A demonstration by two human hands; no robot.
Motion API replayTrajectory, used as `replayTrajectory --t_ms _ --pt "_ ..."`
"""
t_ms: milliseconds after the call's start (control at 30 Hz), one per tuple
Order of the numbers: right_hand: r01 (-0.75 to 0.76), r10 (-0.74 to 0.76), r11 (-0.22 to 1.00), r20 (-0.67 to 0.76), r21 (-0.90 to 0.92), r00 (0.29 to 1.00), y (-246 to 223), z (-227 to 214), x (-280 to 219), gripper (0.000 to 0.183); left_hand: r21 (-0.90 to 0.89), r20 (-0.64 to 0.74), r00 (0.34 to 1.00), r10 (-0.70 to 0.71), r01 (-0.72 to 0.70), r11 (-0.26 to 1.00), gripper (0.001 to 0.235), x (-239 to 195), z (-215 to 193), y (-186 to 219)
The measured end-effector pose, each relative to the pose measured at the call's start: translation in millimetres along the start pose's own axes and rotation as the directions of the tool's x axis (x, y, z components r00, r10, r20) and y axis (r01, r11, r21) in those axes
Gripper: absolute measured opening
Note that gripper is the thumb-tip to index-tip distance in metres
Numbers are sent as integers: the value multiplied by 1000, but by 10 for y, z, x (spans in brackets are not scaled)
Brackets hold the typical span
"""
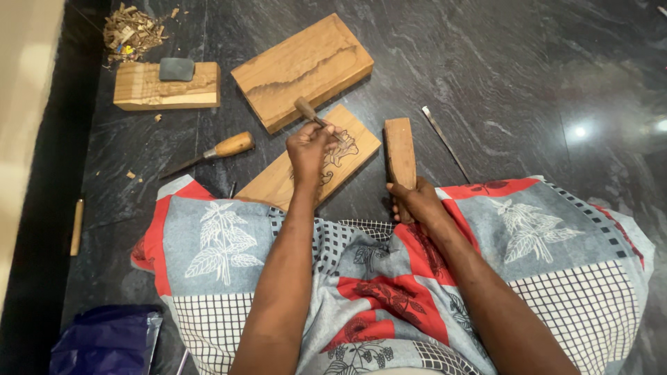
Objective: The person carves a floral design into a rectangular wooden block using a chisel and a wooden mallet. They repeatedly position the chisel along the drawn lines and strike it with the mallet to remove wood shavings.
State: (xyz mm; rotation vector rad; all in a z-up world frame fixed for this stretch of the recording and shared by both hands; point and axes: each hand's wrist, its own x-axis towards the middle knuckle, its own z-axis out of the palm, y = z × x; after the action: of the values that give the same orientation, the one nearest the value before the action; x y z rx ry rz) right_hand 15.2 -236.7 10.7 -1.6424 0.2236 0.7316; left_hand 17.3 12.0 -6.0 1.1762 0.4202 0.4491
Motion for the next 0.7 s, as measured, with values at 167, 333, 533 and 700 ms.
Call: replayTrajectory --t_ms 167,333,533,700 --pt "0 0 1000 -9 -21 1000 -11 12 3 37 -12 27 1000 -1 1 1000 10 93 -4 -86" --pt "-3 3 1000 -4 -23 1000 -30 22 -12 37 39 91 995 46 -50 998 10 98 29 -188" --pt "-3 2 999 -14 -45 1000 -25 28 -4 37 55 97 995 26 -31 998 10 76 23 -138" --pt "9 -9 998 1 -57 1000 -18 24 6 37 85 94 996 -6 -2 996 11 52 5 -76"
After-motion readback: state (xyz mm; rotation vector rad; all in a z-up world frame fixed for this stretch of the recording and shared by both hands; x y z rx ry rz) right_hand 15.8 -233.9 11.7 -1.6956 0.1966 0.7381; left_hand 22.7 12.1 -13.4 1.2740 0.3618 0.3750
